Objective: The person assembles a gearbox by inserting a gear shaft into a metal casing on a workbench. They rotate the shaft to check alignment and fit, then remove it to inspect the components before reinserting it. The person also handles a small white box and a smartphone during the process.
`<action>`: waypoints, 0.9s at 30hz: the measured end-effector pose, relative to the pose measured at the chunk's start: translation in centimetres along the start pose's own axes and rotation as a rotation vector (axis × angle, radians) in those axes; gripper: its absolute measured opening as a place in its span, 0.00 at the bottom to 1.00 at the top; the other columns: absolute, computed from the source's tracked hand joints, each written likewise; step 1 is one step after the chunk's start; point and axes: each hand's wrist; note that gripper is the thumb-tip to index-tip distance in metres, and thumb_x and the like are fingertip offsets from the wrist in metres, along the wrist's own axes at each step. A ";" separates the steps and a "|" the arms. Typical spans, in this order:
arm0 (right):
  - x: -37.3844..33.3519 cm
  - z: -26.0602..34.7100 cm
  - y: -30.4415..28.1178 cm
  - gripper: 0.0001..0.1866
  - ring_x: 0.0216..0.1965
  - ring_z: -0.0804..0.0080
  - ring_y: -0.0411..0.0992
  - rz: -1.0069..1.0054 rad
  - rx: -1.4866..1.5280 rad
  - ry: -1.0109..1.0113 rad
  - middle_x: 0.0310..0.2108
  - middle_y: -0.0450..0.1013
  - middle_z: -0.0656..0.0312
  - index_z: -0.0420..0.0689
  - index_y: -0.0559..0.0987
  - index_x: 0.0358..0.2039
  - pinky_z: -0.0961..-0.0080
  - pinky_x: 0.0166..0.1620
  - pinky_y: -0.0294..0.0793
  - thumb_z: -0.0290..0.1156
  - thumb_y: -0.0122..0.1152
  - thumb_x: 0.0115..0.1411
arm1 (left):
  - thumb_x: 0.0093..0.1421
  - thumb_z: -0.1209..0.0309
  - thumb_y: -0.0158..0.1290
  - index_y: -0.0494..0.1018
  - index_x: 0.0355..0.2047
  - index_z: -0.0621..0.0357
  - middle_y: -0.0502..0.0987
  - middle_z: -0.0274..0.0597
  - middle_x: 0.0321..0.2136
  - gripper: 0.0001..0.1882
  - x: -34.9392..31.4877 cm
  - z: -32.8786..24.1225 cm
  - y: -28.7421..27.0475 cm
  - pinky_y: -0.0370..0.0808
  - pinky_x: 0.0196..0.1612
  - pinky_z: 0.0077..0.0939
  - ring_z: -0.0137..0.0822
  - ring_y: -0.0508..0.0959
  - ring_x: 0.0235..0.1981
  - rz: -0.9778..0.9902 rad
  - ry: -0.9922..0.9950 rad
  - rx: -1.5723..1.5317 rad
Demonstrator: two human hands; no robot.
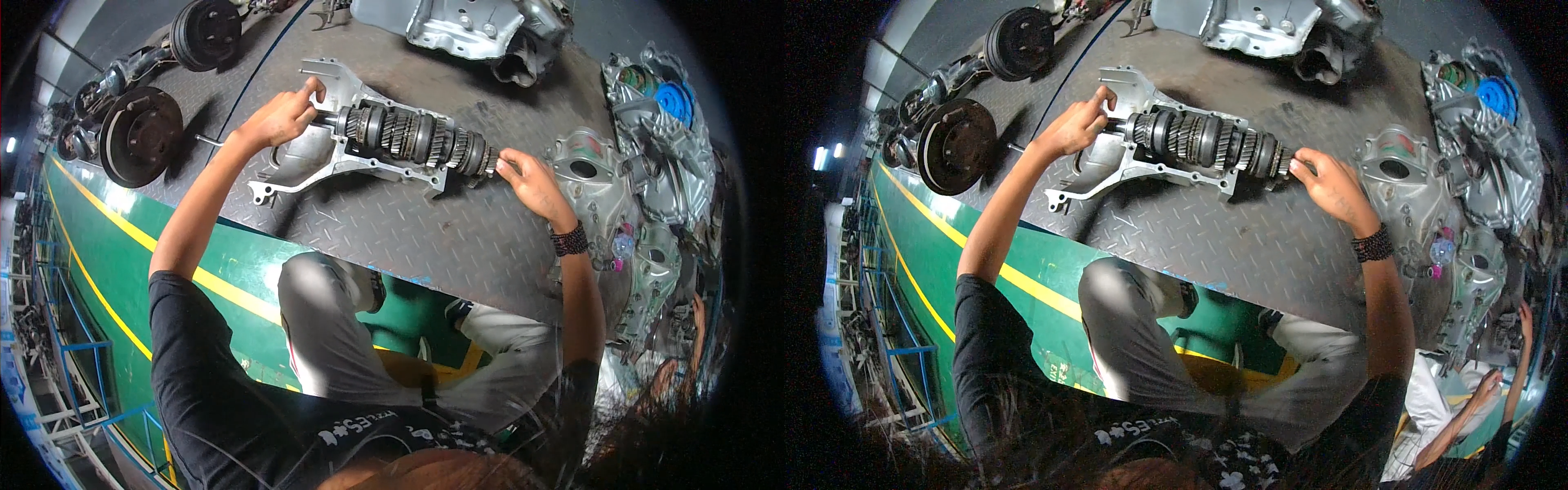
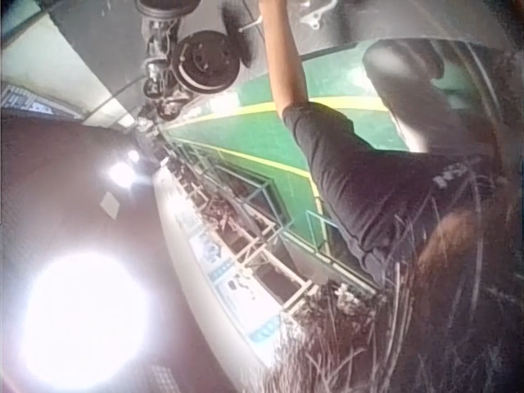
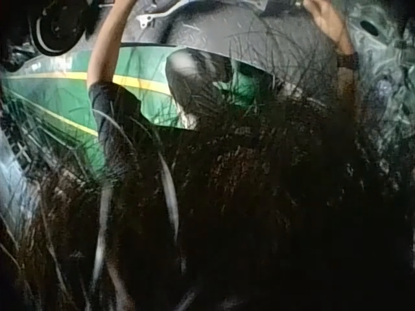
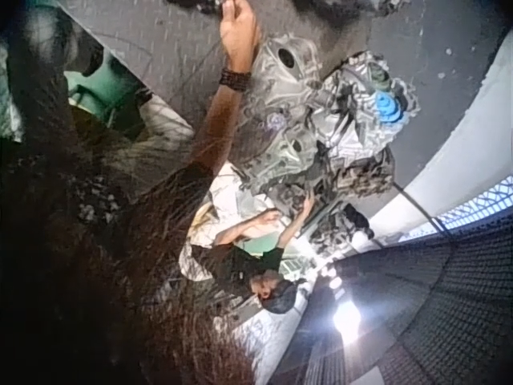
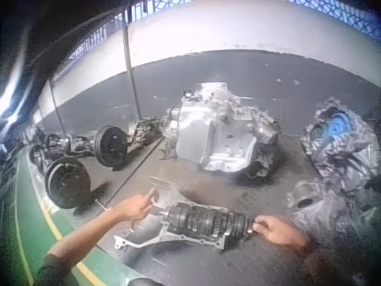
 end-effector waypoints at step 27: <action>1.4 2.3 1.3 0.18 0.45 0.48 0.80 -0.026 0.104 -0.017 0.40 0.82 0.52 0.46 0.81 0.48 0.58 0.48 0.76 0.47 0.58 0.72 | 0.63 0.75 0.51 0.62 0.47 0.57 0.67 0.50 0.16 0.14 -1.0 -0.3 -3.4 0.64 0.28 0.43 0.45 0.66 0.18 -0.213 0.001 -0.003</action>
Point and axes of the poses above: each hand's wrist, its own x-axis towards the middle knuckle, its own y-axis out of the palm, z = x × y
